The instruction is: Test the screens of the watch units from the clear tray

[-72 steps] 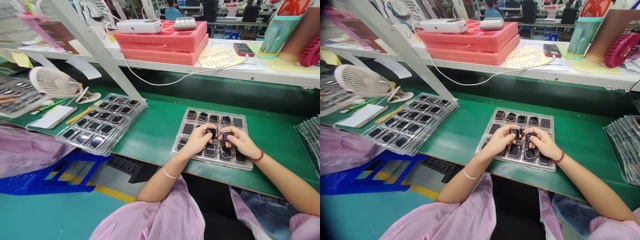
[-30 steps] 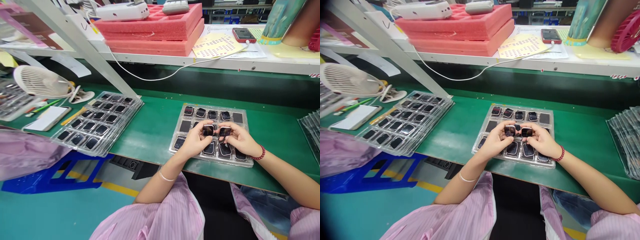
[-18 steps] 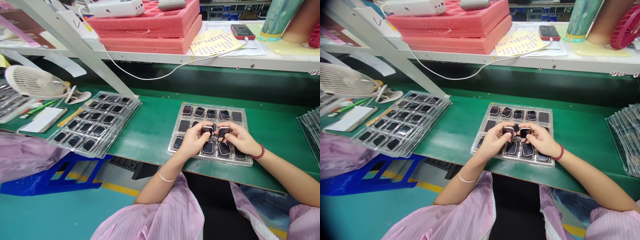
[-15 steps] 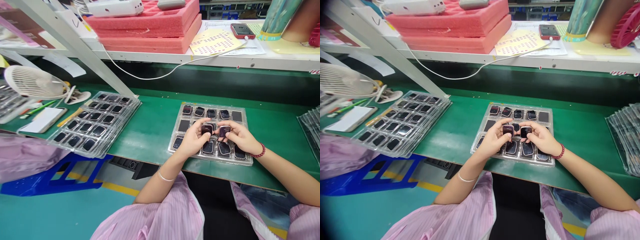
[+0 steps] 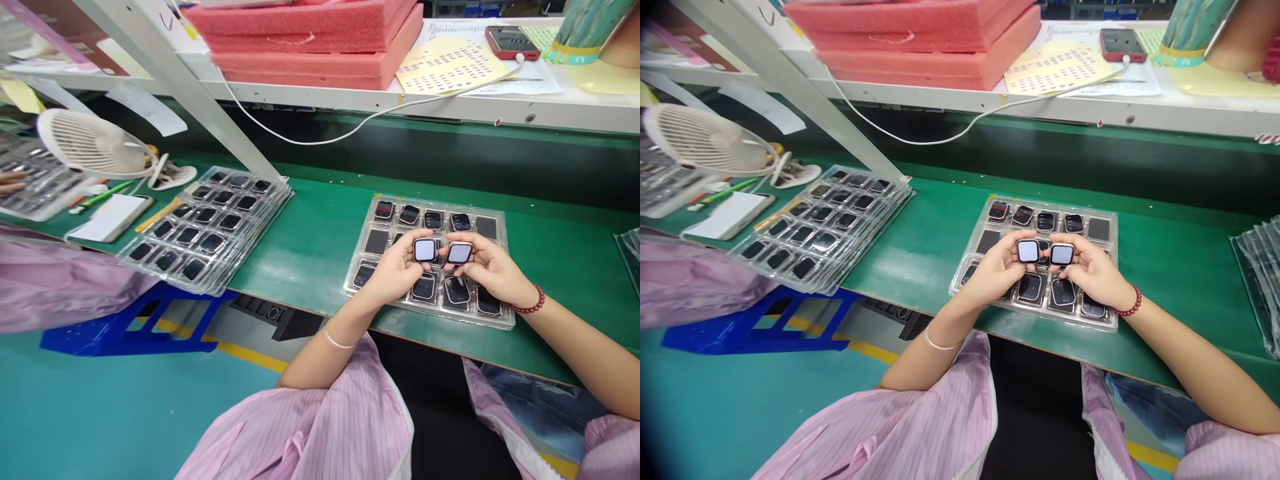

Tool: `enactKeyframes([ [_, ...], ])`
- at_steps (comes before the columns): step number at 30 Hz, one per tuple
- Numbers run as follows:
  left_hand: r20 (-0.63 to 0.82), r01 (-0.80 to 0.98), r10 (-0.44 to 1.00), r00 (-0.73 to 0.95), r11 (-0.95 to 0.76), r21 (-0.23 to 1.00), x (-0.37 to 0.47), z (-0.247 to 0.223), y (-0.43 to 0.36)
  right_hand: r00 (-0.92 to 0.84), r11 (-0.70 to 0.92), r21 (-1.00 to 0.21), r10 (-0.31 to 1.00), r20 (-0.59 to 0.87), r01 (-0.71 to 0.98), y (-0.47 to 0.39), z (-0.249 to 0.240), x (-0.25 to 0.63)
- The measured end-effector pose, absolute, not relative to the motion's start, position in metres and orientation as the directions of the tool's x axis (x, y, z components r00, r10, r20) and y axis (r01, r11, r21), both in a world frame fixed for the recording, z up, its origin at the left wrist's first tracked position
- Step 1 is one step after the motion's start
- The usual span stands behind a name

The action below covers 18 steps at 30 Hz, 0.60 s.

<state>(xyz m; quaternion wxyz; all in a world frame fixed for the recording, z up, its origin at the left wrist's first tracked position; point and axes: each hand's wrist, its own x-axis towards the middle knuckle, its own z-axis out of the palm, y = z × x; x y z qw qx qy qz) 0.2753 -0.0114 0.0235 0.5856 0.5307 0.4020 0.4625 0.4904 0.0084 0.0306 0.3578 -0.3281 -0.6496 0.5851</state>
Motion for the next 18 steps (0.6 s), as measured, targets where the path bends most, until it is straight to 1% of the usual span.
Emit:
enactKeyframes([
  [7, 0.064, -0.080, 0.972, 0.228, -0.047, 0.996, 0.2770, 0.0245, -0.0153, -0.527, 0.116, -0.993, 0.845, 0.095, 0.006, 0.0075, 0.0273, 0.4894],
  [12, 0.049, -0.058, 0.969, 0.244, -0.036, 0.998, 0.2770, 0.0268, -0.0158, -0.537, 0.104, -0.994, 0.840, 0.072, 0.028, 0.0079, 0.0301, 0.4873],
  [18, 0.062, -0.032, 0.973, 0.221, -0.056, 0.998, 0.2772, 0.0274, -0.0167, -0.533, 0.095, -0.995, 0.844, 0.059, 0.040, 0.0069, 0.0314, 0.4879],
])
